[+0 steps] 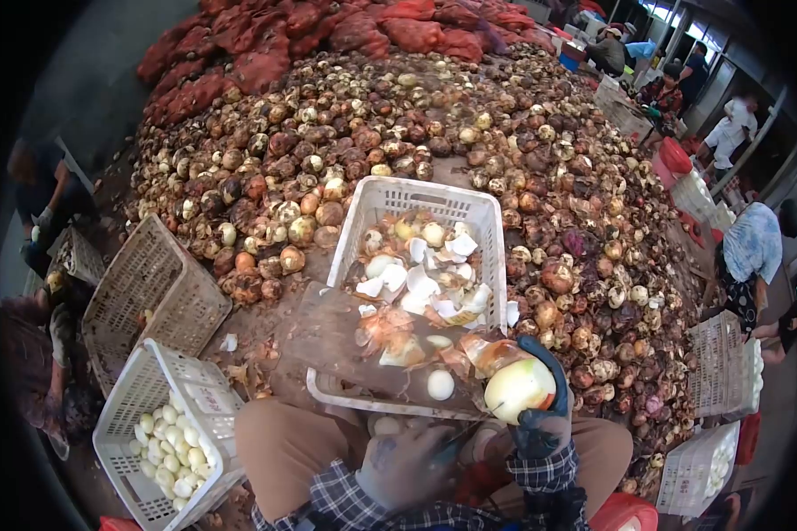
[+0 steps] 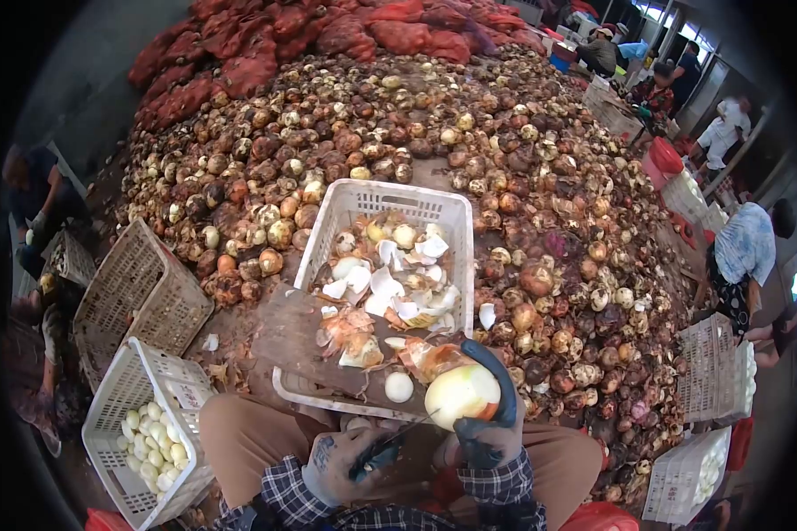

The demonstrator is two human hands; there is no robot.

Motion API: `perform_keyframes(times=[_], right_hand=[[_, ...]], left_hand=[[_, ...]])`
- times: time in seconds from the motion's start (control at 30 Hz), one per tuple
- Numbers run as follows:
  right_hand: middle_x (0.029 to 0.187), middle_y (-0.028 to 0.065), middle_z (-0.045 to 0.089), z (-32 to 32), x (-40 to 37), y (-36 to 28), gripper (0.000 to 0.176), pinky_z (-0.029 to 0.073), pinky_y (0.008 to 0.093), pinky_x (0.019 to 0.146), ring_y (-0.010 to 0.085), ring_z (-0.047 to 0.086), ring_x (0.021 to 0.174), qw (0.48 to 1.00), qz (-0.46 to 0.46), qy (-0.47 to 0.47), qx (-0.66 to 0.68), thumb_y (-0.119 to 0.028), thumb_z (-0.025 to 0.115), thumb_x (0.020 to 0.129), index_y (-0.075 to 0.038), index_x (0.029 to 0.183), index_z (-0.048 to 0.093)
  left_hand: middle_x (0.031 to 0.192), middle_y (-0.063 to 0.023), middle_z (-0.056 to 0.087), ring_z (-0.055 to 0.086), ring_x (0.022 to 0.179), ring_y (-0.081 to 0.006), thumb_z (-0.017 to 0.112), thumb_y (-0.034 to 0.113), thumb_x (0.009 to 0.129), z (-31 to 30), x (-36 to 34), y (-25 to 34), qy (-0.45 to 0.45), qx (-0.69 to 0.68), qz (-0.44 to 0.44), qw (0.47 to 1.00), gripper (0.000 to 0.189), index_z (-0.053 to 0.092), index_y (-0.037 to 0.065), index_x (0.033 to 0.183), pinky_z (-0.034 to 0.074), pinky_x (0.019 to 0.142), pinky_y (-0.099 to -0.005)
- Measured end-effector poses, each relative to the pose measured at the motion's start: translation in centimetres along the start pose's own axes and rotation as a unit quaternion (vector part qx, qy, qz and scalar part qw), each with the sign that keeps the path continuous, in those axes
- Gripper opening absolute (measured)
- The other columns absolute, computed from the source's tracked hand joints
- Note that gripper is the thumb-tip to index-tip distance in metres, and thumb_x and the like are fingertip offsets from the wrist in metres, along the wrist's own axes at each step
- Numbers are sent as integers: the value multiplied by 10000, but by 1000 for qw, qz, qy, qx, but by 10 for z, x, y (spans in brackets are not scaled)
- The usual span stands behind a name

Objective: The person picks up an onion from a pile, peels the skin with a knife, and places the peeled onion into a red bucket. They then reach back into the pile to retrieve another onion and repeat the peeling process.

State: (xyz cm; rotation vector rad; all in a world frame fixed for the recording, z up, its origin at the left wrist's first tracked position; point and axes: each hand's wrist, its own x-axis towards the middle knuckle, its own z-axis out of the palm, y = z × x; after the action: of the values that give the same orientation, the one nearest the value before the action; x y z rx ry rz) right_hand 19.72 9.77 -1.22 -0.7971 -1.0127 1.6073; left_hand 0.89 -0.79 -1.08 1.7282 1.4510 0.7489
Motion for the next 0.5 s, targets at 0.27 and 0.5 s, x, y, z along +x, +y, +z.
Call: perform_keyframes(times=[0.27,0.5], right_hand=[[1150,174,583,10,-2,4,875,536,399,913,272,616,1039,982,-1,44,183,-161,755,645,95,1377,350],[1165,172,583,19,-5,8,852,536,355,887,262,610,1050,989,9,56,138,-188,723,641,84,1371,376]], left_hand=[[937,-153,652,668,809,-318,700,179,685,7,-5,2,67,46,35,996,569,557,78,1227,554,703,-382],[818,-51,651,649,664,-232,713,337,669,20,11,-5,187,112,69,973,513,619,80,1103,516,565,-353]])
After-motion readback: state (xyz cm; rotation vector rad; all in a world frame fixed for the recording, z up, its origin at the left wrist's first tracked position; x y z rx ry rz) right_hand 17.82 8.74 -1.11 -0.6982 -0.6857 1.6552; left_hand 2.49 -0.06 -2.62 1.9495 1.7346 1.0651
